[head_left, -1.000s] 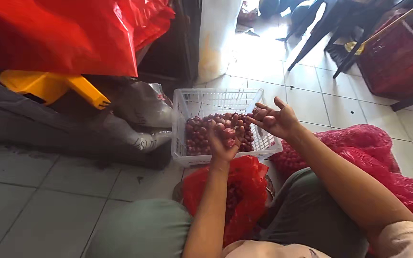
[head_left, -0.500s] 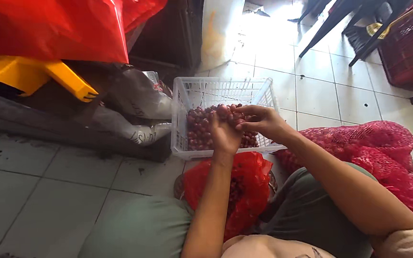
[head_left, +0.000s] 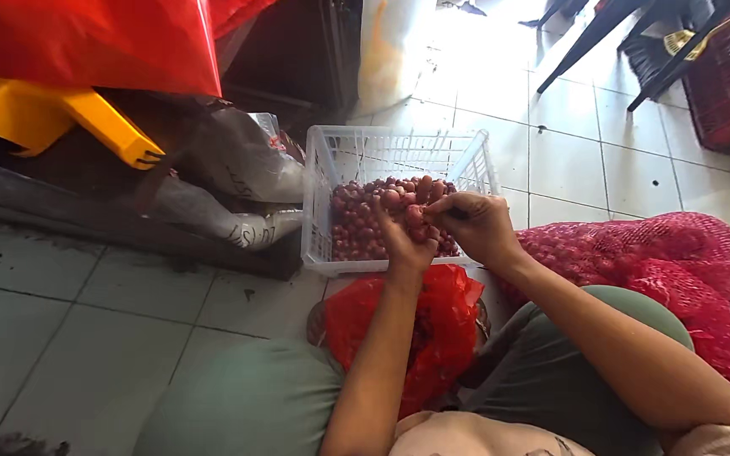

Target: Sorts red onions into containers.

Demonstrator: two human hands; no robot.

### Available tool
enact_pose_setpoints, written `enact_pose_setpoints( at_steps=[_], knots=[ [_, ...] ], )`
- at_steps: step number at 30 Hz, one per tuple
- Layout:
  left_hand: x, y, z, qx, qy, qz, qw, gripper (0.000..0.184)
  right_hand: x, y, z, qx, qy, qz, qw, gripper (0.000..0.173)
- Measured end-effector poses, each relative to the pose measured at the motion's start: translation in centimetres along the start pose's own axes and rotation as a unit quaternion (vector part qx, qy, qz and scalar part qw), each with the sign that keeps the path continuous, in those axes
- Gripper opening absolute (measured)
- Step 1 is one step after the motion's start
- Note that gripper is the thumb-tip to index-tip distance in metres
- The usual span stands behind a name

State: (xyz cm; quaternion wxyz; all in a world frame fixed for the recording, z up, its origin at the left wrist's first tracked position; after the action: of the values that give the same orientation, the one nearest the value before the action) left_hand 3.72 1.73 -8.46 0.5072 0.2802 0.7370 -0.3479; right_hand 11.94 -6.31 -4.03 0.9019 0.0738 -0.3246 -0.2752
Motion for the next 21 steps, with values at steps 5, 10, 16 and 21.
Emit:
enact_pose_setpoints(
  at_steps=[5,10,16,21],
  knots=[
    [0.2,0.7,0.0,0.026,-0.060,-0.048,0.997,0.061,0.3,0.7,-0.9,-0.102,0.040,0.081,0.991,0.020],
    [0.2,1.0,-0.3,0.036,-0.049,-0.061,0.996,0.062,0.8,0.6,-0.2,-0.199,0.140,0.121,0.962,0.021],
    [0.2,0.7,-0.4,0.022,-0.021,-0.083,0.996,0.058,1.8,1.5,0.8,-0.383,0.371,0.100,0.840,0.025],
    [0.6,-0.1,-0.2,-0.004,0.027,-0.006,1.000,0.054,0.7,0.5,0.0,-0.250,0.174,0.088,0.948,0.013]
  ],
)
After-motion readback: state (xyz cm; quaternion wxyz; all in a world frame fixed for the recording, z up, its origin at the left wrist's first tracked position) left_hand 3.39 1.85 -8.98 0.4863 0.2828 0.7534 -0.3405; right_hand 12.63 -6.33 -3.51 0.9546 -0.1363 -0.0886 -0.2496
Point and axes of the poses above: each hand's wrist, its own y-axis towards the middle knuckle, its own x-axis out of the back of the hand, z = x × y, the point moved 1 cm from there along y, towards the middle knuckle, and after that the axes turned 2 degrees about -y, right-handed, at the moved point
